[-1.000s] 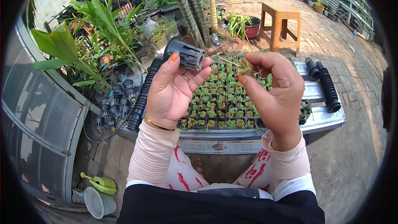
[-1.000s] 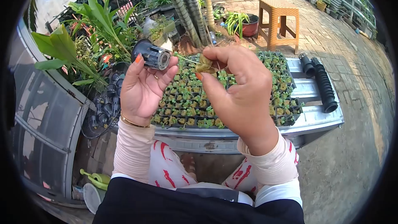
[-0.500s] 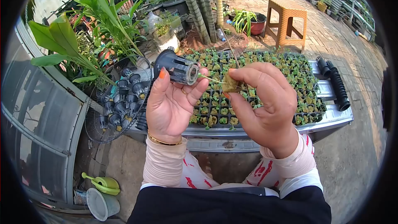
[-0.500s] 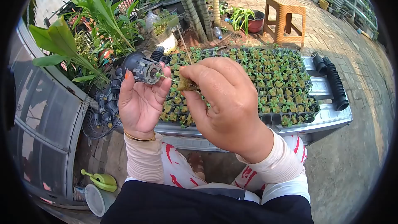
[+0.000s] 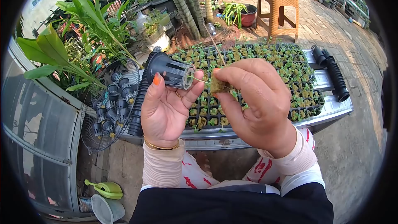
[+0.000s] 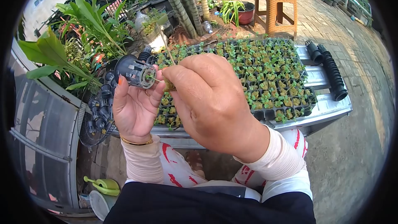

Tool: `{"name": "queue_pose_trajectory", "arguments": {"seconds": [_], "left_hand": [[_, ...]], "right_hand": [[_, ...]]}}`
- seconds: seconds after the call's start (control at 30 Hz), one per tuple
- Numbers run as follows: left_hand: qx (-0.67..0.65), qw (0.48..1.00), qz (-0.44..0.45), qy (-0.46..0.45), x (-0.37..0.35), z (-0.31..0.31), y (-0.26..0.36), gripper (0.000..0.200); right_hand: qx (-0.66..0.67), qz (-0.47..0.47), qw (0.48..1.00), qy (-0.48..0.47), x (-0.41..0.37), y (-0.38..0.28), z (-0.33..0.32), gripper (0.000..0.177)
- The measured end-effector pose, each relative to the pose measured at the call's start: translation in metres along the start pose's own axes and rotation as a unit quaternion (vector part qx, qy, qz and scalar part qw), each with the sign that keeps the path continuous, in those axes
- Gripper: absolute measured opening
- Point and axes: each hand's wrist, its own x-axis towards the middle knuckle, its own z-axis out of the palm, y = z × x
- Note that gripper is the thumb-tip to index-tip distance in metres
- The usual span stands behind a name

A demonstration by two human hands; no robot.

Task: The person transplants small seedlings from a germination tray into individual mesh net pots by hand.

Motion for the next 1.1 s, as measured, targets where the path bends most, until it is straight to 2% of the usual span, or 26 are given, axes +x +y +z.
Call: {"name": "queue_pose_trajectory", "arguments": {"seconds": [0.2, 0.53, 0.7, 0.8, 1.1], "left_hand": [[-0.023, 0.999, -0.012, -0.036, 0.002, -0.002, -0.006, 0.036], [-0.045, 0.998, -0.026, -0.041, -0.003, 0.0, -0.014, 0.038], [-0.056, 0.998, -0.04, -0.007, -0.003, 0.004, -0.015, 0.031], [-0.071, 0.996, -0.041, -0.019, -0.003, 0.005, -0.016, 0.031], [-0.053, 0.998, -0.028, -0.01, -0.003, 0.005, -0.017, 0.033]], "right_hand": [[0.012, 0.009, 1.0, 0.003, -0.001, 0.001, 0.002, 0.032], [0.025, 0.015, 0.999, 0.022, -0.005, 0.006, 0.011, 0.033], [0.073, 0.029, 0.996, 0.043, -0.008, 0.011, 0.016, 0.032], [0.101, 0.054, 0.991, 0.062, -0.011, 0.011, 0.021, 0.031], [0.118, 0.07, 0.99, 0.031, -0.009, 0.009, 0.019, 0.029]]}}
